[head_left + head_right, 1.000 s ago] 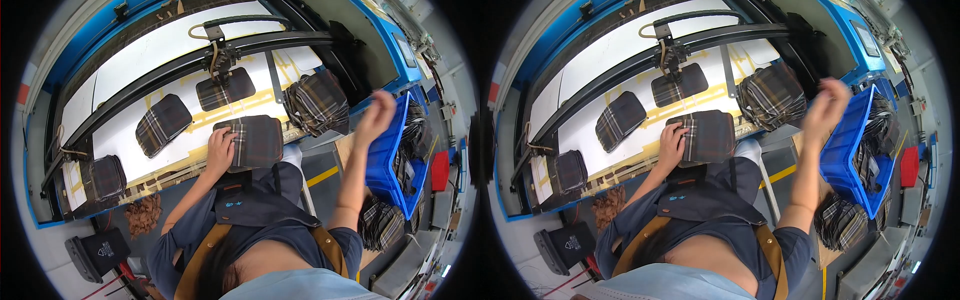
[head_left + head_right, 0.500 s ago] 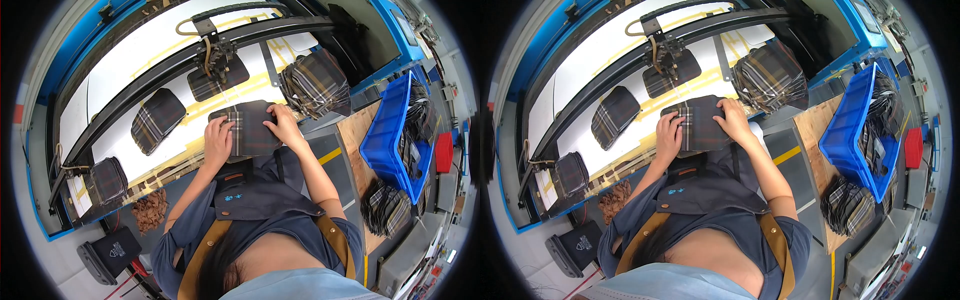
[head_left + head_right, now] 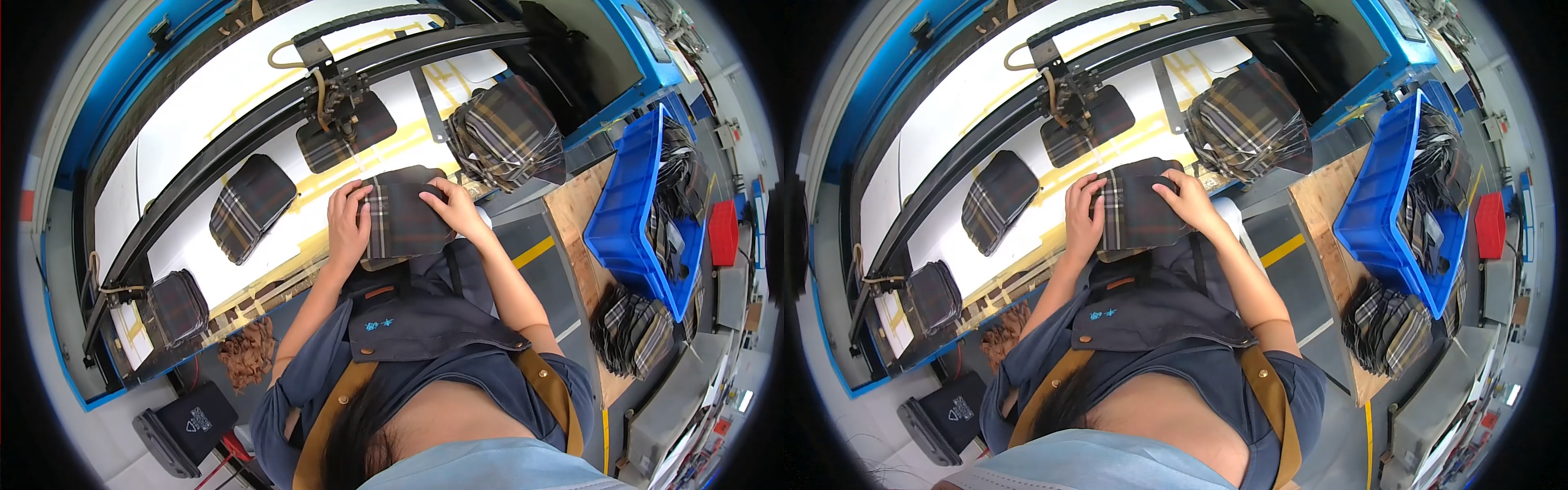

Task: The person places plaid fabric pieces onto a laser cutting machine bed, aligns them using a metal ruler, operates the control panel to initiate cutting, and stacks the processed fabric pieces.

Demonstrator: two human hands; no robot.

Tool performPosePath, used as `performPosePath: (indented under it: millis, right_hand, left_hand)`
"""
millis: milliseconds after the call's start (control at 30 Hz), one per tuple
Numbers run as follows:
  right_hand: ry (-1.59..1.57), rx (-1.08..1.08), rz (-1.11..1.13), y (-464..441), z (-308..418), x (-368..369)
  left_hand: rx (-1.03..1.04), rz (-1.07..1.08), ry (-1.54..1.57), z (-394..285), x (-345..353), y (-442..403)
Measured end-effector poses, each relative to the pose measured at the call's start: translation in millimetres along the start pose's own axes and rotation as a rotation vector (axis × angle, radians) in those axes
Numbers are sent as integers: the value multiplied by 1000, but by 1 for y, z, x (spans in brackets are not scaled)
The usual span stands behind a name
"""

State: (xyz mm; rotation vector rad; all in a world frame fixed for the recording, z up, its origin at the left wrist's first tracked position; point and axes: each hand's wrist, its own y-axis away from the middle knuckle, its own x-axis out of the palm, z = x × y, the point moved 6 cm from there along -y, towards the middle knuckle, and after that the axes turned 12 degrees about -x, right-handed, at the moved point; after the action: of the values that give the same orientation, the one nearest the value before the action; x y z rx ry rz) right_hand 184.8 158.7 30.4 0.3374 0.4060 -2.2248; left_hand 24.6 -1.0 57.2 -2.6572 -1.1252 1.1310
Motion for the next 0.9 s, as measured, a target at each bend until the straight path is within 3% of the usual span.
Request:
performPosePath:
  millis: [267,567,900]
  right_hand:
    - [429,-199,-299,3,21,12]
    - [422,-348,-386,12,18,11]
    - [466,-365,-402,16,21,12]
  left_hand:
    - [41,60,-71,0,11,-2]
    - [76,100,-131,-3,17,1]
    - [102,120,-128,-2,19,2]
